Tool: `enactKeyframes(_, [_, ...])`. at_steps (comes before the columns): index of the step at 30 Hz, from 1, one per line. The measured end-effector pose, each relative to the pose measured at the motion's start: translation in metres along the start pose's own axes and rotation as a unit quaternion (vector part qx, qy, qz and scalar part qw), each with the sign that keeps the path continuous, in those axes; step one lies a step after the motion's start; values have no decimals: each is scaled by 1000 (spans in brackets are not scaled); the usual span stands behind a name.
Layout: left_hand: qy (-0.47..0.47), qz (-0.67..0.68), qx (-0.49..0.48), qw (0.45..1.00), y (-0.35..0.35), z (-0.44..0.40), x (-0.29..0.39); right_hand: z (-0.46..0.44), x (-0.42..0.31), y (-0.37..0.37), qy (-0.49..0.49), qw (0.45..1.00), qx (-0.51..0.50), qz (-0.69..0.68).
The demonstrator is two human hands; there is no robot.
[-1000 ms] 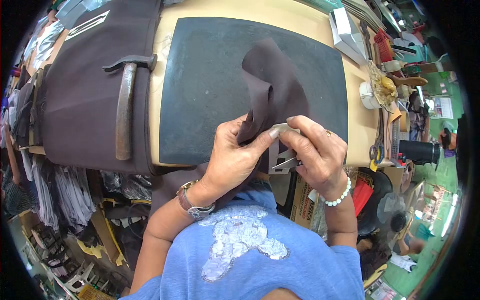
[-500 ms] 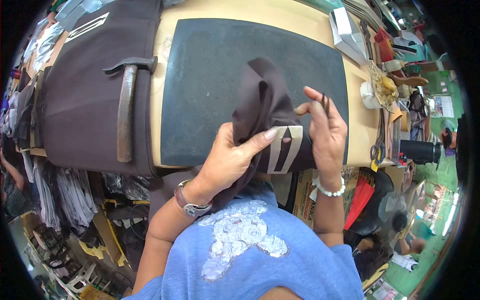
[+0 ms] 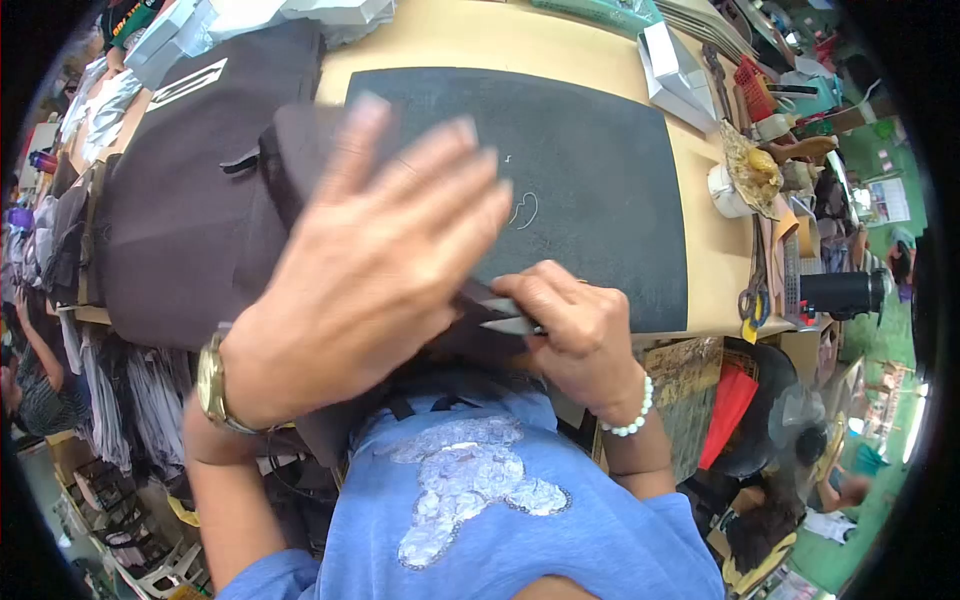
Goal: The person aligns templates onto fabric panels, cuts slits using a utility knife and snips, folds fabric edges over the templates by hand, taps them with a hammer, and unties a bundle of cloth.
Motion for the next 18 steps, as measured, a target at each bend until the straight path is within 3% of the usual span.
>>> enactKeyframes(1, [-49,17,-106,993,-12,-4,4,-3,-7,-1,25,1000,12,-6])
enactKeyframes(2, [-39,71,-281,956,-30,-3,1,-4,-13,2,36,999,34,-2])
enactKeyframes(5, [120,79,-349,926,-18,10,-34,-5,-5,13,31,995,84,-35])
enactKeyframes(7, [247,3,-234,940,23,40,-84,2,21,15,-18,990,122,-63])
enactKeyframes(8, [247,-69,-39,966,56,66,-105,5,31,19,-60,987,125,-77])
enactKeyframes(9, [280,-218,-9,935,84,105,-145,9,42,21,-102,982,127,-93])
enactKeyframes(11, [417,-324,18,849,135,190,-217,25,77,11,-173,954,163,-184])
enactKeyframes(13, [560,-285,3,778,175,278,-267,41,100,-1,-282,897,180,-288])
enactKeyframes(14, [609,-232,5,758,184,308,-276,41,103,-2,-286,893,187,-294])
enactKeyframes(18, [639,155,103,747,128,300,-244,46,107,-5,-299,880,208,-304])
Point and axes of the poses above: each hand's wrist, its own z-axis away from the middle knuckle, its own y-axis out of the back of the hand, x = y × z, the point moved 6 cm from there along -z, towards the middle knuckle, and after that the axes turned 7 degrees about -y, right-handed, at the moved point
